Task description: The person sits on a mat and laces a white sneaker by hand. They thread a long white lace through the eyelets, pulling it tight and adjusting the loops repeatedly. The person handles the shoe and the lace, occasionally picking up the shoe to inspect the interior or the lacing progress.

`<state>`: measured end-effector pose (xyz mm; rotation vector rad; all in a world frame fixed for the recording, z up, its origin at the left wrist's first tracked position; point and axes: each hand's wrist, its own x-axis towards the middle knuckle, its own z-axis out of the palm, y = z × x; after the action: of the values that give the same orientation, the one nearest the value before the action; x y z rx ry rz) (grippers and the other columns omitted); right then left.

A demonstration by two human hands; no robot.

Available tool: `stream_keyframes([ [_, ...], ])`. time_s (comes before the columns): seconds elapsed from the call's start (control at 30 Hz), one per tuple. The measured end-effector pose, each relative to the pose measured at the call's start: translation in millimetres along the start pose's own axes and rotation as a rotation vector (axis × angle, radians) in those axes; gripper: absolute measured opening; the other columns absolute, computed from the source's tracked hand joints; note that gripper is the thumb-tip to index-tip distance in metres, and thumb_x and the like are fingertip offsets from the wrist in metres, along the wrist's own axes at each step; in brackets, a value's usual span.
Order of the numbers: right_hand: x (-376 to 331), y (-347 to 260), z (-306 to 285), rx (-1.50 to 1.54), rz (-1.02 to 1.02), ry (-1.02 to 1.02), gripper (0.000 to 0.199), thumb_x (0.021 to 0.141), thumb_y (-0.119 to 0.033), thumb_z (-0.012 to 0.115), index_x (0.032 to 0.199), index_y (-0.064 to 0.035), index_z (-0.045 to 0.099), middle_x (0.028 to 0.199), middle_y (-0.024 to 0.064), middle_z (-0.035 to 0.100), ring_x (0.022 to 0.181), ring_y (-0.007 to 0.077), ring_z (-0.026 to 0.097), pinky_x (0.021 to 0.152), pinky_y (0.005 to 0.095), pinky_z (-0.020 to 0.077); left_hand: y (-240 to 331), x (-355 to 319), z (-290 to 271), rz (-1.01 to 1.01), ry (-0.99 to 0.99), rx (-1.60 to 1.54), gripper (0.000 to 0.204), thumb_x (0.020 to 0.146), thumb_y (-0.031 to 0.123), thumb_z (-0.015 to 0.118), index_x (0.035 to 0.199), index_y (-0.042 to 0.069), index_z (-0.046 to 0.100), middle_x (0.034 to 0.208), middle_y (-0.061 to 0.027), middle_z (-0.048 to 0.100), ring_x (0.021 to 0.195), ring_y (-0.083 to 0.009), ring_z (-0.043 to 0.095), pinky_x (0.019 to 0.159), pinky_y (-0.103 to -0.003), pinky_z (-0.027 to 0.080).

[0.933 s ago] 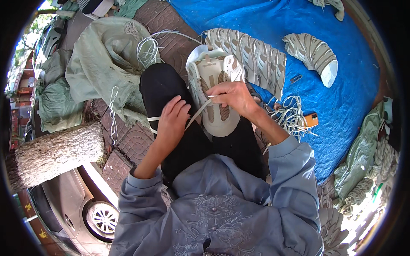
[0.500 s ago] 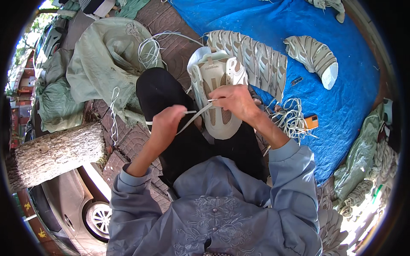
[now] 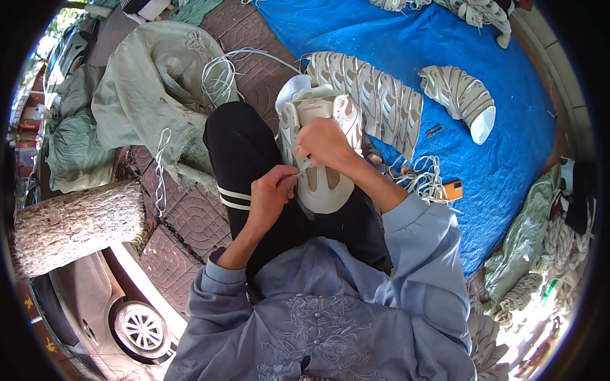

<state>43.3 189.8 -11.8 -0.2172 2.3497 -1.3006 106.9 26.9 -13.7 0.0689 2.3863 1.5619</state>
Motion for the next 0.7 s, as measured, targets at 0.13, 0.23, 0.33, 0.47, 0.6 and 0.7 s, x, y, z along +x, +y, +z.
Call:
stream_keyframes([
  [0.13, -15, 2, -5, 0.325, 0.125, 0.14, 0.012, 0.067, -0.01, 0.064, 0.066, 0.0016, 0.062, 0.049, 0.0032, 0.053, 0.041, 0.0072, 0.048, 0.042, 0.0212, 0.0352, 4, 5, -1, 0.258, 0.088, 0.105, 0.003, 0.077, 0.002, 0.055, 0.079, 0.0, 0.056, 0.065, -0.0112, 0.057, 0.055, -0.0185, 0.055, 0.052, -0.027, 0.044],
  [0.23, -22, 0, -10, 0.446, 0.161, 0.171, 0.01, 0.067, -0.008, 0.064, 0.066, 0.0014, 0.062, 0.049, 0.0027, 0.052, 0.041, 0.0071, 0.048, 0.042, 0.0209, 0.0337, 10, 10, 5, 0.251, 0.151, 0.065, 0.003, 0.075, 0.002, 0.056, 0.078, 0.0, 0.056, 0.065, -0.0121, 0.056, 0.054, -0.0196, 0.055, 0.051, -0.028, 0.043],
  [0.33, -28, -4, -17, 0.49, 0.177, 0.175, 0.01, 0.067, -0.008, 0.064, 0.066, 0.0019, 0.062, 0.05, 0.0026, 0.053, 0.042, 0.0069, 0.047, 0.042, 0.0206, 0.0333, 12, 13, 14, 0.218, 0.154, 0.014, 0.004, 0.074, 0.002, 0.057, 0.078, 0.001, 0.056, 0.063, -0.0122, 0.056, 0.052, -0.02, 0.055, 0.05, -0.029, 0.043],
  [0.47, -31, 1, -14, 0.402, 0.141, 0.192, 0.011, 0.066, -0.007, 0.065, 0.068, 0.003, 0.063, 0.053, 0.0033, 0.055, 0.042, 0.0071, 0.048, 0.042, 0.0206, 0.0345, 12, 13, 19, 0.24, 0.138, 0.097, 0.005, 0.073, 0.002, 0.058, 0.078, 0.002, 0.055, 0.061, -0.0117, 0.055, 0.05, -0.0204, 0.054, 0.048, -0.029, 0.042],
  [0.6, -31, 2, -7, 0.389, 0.107, 0.225, 0.01, 0.066, -0.006, 0.065, 0.07, 0.0034, 0.063, 0.055, 0.0036, 0.056, 0.042, 0.0074, 0.049, 0.042, 0.0208, 0.036, 13, 12, 22, 0.317, 0.158, 0.149, 0.005, 0.072, 0.0, 0.057, 0.075, 0.002, 0.053, 0.059, -0.0114, 0.053, 0.048, -0.0205, 0.052, 0.047, -0.029, 0.041],
  [0.7, -31, 9, -4, 0.399, 0.046, 0.263, 0.012, 0.064, -0.01, 0.063, 0.067, 0.0019, 0.063, 0.05, 0.0042, 0.054, 0.041, 0.007, 0.047, 0.041, 0.0222, 0.0377, 15, 12, 19, 0.294, 0.174, 0.122, 0.005, 0.072, -0.002, 0.055, 0.074, 0.001, 0.052, 0.056, -0.0089, 0.051, 0.048, -0.0147, 0.048, 0.046, -0.026, 0.039],
])
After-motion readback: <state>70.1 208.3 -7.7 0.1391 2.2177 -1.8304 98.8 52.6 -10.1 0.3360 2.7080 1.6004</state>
